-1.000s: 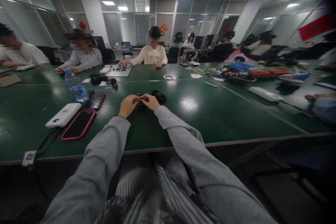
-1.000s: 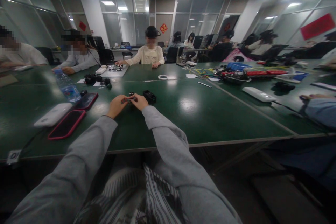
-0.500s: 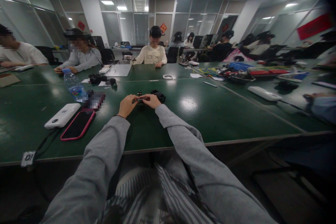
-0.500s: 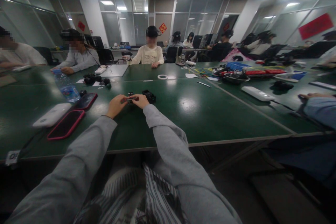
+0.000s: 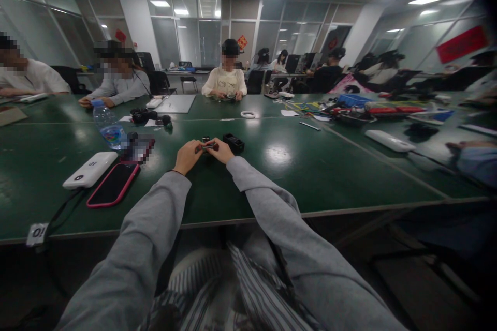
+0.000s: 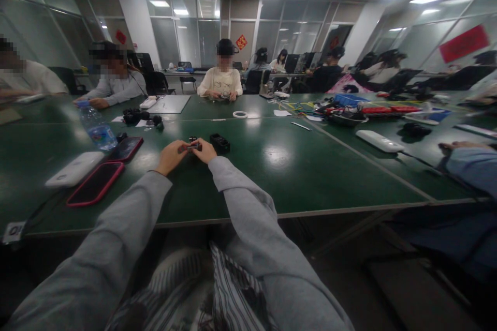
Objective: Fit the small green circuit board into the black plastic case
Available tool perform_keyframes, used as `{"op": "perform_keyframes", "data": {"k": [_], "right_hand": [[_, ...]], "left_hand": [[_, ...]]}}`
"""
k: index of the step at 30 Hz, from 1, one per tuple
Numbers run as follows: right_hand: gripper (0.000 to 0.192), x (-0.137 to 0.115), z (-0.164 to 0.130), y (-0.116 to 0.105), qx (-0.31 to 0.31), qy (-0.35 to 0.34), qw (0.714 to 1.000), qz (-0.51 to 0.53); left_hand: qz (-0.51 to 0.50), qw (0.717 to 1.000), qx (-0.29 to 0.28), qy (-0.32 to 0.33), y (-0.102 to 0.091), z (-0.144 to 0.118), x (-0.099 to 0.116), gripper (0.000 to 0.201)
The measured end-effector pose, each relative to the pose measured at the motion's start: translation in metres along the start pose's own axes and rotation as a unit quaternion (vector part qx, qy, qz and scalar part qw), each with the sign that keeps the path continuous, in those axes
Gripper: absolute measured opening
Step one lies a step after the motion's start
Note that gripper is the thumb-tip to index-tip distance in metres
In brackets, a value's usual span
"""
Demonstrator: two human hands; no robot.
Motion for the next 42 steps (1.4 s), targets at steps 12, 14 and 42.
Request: {"op": "perform_keyframes", "data": {"k": [12,14,42], "right_hand": [[0.031,-0.003,-0.002,-0.009,-0.028,-0.007,0.999,-0.020],[0.031,-0.008,-0.006,-0.008,-0.004,-0.002,0.998,-0.065],[0.024,0.004,0.000,-0.018,-0.042,-0.011,0.997,-0.057]], "left_hand": [[0.000,1.000,-0.002,0.003,-0.002,0.000,0.000,0.017],[0.003,1.000,-0.007,0.006,-0.001,0.000,0.002,0.017],[0.002,1.000,-0.002,0.014,-0.002,-0.001,0.006,0.014]]}}
Point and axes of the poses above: each hand's wrist, its own z-axis towards the middle knuckle, its own y-axis out of the palm, x = y × z, the point moved 1 cm from there along z, towards the middle knuckle, and after that the axes turned 12 degrees about -x, right-handed, at the moved point
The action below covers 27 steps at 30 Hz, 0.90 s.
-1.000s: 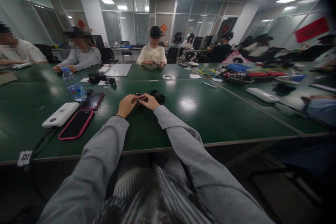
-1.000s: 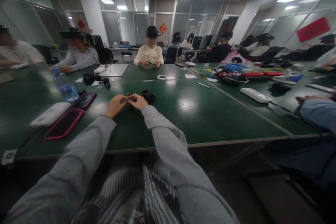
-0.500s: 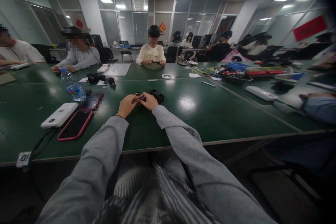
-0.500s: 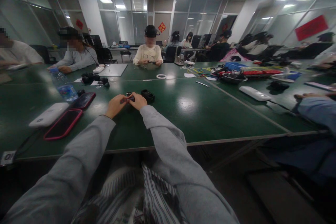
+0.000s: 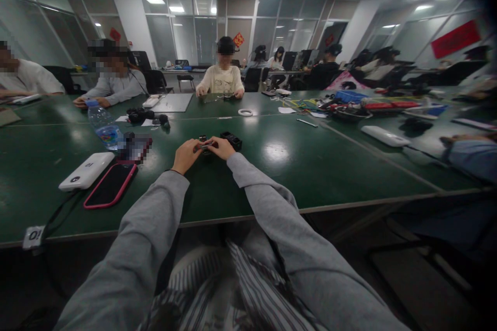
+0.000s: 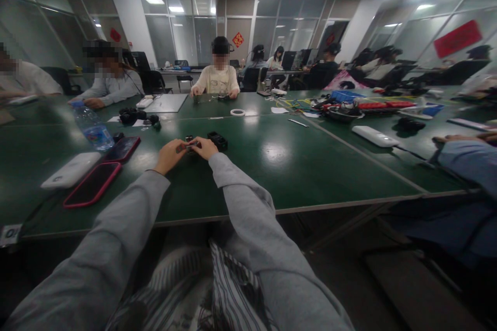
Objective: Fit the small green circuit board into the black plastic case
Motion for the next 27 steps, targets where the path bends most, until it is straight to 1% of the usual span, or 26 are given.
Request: {"op": "perform_keyframes", "data": {"k": [9,13,21,27], "right_hand": [[0.029,0.0003,0.0019,-0.0011,-0.014,0.005,1.000,0.007],[0.037,0.0004,0.0037,-0.0006,-0.018,-0.003,1.000,0.005],[0.051,0.0079,0.0053,-0.0003,-0.028,0.014,0.999,-0.003],[0.059,0.0062,0.0050,-0.0005,-0.025,0.012,1.000,0.007]], "left_hand": [[0.008,1.000,-0.011,-0.014,-0.0019,0.0005,-0.0013,0.017],[0.005,1.000,-0.009,-0.018,-0.0009,0.0006,-0.0039,0.018],[-0.017,1.000,-0.009,-0.022,-0.0011,0.0009,-0.0037,0.021],[-0.054,0.998,-0.021,-0.027,0.0014,0.0005,-0.0031,0.034]]}}
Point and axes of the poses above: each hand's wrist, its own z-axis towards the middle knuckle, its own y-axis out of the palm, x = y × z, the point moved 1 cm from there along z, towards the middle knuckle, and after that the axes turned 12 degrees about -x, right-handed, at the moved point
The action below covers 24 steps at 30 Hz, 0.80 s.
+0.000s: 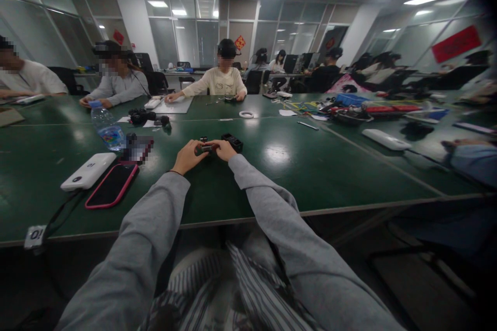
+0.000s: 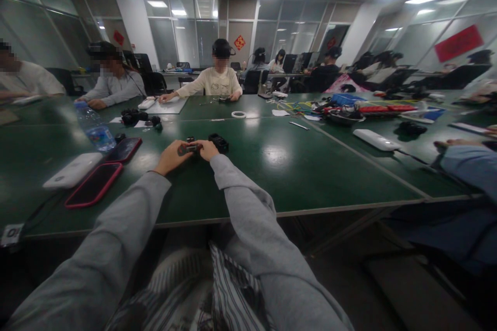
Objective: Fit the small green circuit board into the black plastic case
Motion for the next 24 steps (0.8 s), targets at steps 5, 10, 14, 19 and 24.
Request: {"op": "perform_keyframes", "data": {"k": [5,10,14,19,24], "right_hand": [[0.059,-0.007,-0.003,-0.003,-0.005,0.004,1.000,-0.001],[0.054,-0.017,-0.006,-0.004,0.000,0.020,1.000,-0.001],[0.048,-0.024,-0.009,-0.006,0.011,0.036,0.999,0.004],[0.046,-0.029,-0.012,-0.007,0.015,0.042,0.999,0.008],[0.045,-0.027,-0.012,-0.006,0.022,0.036,0.999,0.001]], "left_hand": [[-0.018,1.000,0.010,-0.003,0.000,0.000,-0.001,0.040],[-0.037,0.998,0.003,-0.045,0.000,0.002,-0.002,0.039],[-0.038,0.998,-0.015,-0.057,-0.001,0.002,-0.003,0.037],[-0.037,0.997,-0.020,-0.057,-0.003,0.001,-0.003,0.035],[-0.024,0.998,-0.010,-0.055,-0.005,-0.001,0.001,0.038]]}}
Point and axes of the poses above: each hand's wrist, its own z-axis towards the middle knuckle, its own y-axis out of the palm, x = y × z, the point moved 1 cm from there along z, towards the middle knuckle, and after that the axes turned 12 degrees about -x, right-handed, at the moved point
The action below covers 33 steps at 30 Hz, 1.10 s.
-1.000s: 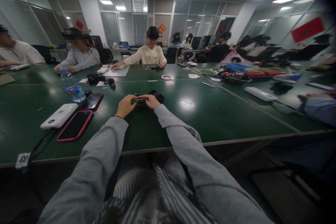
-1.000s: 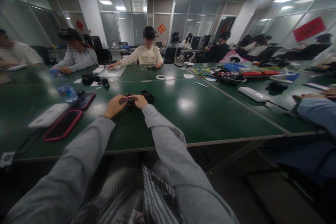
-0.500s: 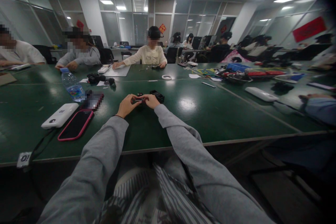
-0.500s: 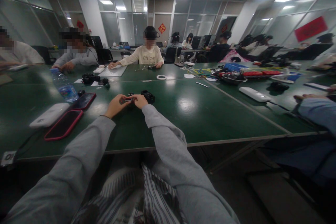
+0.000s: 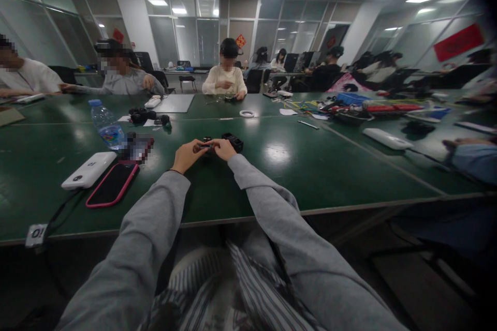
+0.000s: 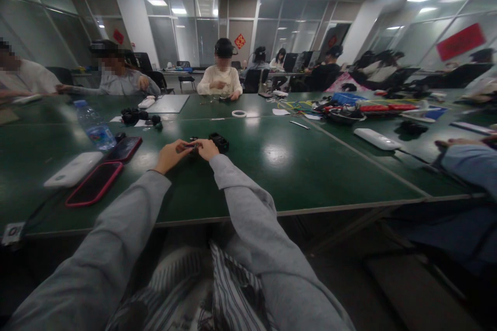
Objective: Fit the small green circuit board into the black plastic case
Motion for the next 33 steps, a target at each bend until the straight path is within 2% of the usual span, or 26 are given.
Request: {"op": "perform_keyframes", "data": {"k": [9,26,33], "right_hand": [[0.048,0.006,0.004,0.003,-0.005,0.001,1.000,-0.023],[0.046,0.004,0.002,0.001,-0.001,0.002,1.000,-0.011],[0.045,0.001,0.000,-0.003,-0.001,0.006,1.000,0.001]], "left_hand": [[0.042,0.999,0.017,-0.017,-0.004,-0.005,0.013,0.037],[0.010,1.000,-0.008,-0.011,-0.003,-0.001,0.007,0.033],[-0.004,1.000,-0.013,0.017,-0.003,0.000,0.004,0.031]]}}
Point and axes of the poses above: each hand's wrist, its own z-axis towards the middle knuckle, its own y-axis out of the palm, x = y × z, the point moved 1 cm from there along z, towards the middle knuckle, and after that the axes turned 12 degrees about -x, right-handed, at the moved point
